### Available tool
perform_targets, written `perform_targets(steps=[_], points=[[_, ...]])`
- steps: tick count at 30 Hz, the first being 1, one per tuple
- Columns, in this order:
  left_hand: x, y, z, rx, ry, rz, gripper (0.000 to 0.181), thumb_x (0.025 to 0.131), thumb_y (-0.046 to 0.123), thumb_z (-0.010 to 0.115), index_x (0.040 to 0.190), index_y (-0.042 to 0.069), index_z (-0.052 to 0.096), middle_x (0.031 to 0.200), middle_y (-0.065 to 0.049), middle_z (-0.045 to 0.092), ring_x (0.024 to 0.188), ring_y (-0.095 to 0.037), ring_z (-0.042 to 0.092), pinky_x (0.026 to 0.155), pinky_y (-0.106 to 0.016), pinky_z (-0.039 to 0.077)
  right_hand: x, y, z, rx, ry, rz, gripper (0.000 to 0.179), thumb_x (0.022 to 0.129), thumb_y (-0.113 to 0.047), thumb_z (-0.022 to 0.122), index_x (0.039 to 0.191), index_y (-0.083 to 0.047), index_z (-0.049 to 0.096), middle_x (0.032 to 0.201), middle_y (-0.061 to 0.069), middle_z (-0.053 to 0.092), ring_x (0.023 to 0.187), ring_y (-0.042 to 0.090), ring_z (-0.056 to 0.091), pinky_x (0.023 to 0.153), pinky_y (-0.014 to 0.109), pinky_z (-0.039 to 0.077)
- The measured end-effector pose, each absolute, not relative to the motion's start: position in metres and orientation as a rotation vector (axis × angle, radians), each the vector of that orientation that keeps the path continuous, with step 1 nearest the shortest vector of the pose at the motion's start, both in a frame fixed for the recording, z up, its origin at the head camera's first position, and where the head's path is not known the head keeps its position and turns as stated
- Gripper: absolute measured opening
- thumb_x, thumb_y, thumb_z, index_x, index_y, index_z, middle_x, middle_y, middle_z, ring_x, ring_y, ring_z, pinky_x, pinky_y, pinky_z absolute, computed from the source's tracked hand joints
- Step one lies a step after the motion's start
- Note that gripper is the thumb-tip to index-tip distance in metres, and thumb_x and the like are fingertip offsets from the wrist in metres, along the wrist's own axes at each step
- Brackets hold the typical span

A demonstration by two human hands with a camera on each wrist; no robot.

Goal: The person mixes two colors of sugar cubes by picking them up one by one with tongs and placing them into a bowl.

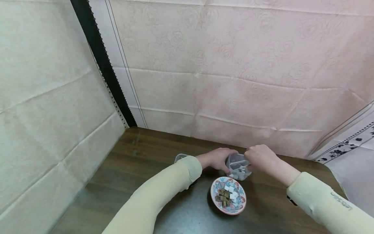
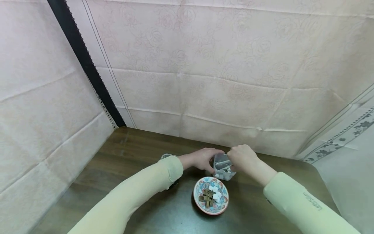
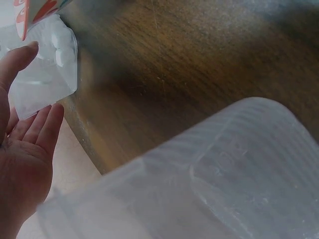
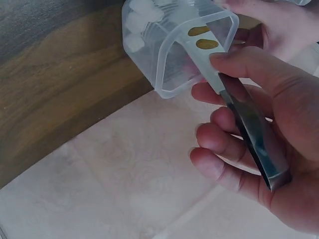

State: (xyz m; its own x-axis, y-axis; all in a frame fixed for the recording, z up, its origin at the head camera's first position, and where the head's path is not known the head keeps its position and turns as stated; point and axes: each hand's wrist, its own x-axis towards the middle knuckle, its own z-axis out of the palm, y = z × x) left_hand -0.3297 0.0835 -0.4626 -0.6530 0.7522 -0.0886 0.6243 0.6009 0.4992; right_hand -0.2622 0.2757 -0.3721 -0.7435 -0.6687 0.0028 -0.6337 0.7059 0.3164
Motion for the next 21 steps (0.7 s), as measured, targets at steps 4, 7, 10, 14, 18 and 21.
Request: perform_targets(steps=[4,7,10,14,18,21], points=[[-0.329,0.083,-0.462,1.108,2.531,0.642,0.084,0.088,0.026,0.091,0.160,0.015,0.048,0.151,0.000,0.060,0.130,-0.010,0.057,0.111,-0.023,0.046,-0.263,0.275,-0.374,1.076,-2.799,-0.455,0.036,0.071,-0.020,0.093,0.063,-0.018,0.058,0.061,-0.007,0.051,0.054,0.010,0.037,0.046,0.033,0.042],[-0.329,0.083,-0.462,1.107,2.532,0.638,0.084,0.089,0.027,0.090,0.160,0.015,0.048,0.152,0.000,0.059,0.133,-0.011,0.056,0.113,-0.024,0.045,-0.264,0.275,-0.377,1.084,-2.789,-0.469,0.037,0.071,-0.022,0.093,0.062,-0.019,0.057,0.061,-0.007,0.051,0.054,0.010,0.038,0.046,0.034,0.044],[-0.330,0.083,-0.463,1.102,2.532,0.639,0.084,0.089,0.026,0.090,0.161,0.015,0.048,0.152,-0.001,0.059,0.134,-0.012,0.056,0.113,-0.026,0.045,-0.266,0.275,-0.379,1.080,-2.781,-0.469,0.039,0.070,-0.021,0.092,0.061,-0.019,0.054,0.060,-0.007,0.049,0.054,0.010,0.037,0.045,0.034,0.043],[-0.329,0.083,-0.463,1.083,2.527,0.651,0.085,0.089,0.026,0.091,0.161,0.017,0.047,0.152,0.000,0.059,0.133,-0.012,0.056,0.112,-0.026,0.047,-0.266,0.274,-0.379,1.062,-2.798,-0.459,0.039,0.071,-0.019,0.091,0.061,-0.020,0.054,0.061,-0.007,0.048,0.053,0.010,0.036,0.045,0.034,0.041],[-0.328,0.083,-0.463,1.083,2.530,0.650,0.085,0.088,0.027,0.091,0.161,0.017,0.047,0.151,0.000,0.060,0.132,-0.012,0.057,0.112,-0.027,0.047,-0.266,0.274,-0.381,1.071,-2.807,-0.448,0.039,0.073,-0.022,0.092,0.062,-0.020,0.055,0.060,-0.008,0.047,0.053,0.009,0.036,0.045,0.032,0.039],[-0.329,0.083,-0.464,1.093,2.531,0.653,0.085,0.088,0.027,0.091,0.160,0.016,0.048,0.150,0.000,0.060,0.132,-0.012,0.057,0.112,-0.027,0.047,-0.267,0.273,-0.383,1.068,-2.807,-0.431,0.042,0.074,-0.025,0.093,0.062,-0.020,0.053,0.059,-0.009,0.045,0.054,0.009,0.034,0.045,0.030,0.035]])
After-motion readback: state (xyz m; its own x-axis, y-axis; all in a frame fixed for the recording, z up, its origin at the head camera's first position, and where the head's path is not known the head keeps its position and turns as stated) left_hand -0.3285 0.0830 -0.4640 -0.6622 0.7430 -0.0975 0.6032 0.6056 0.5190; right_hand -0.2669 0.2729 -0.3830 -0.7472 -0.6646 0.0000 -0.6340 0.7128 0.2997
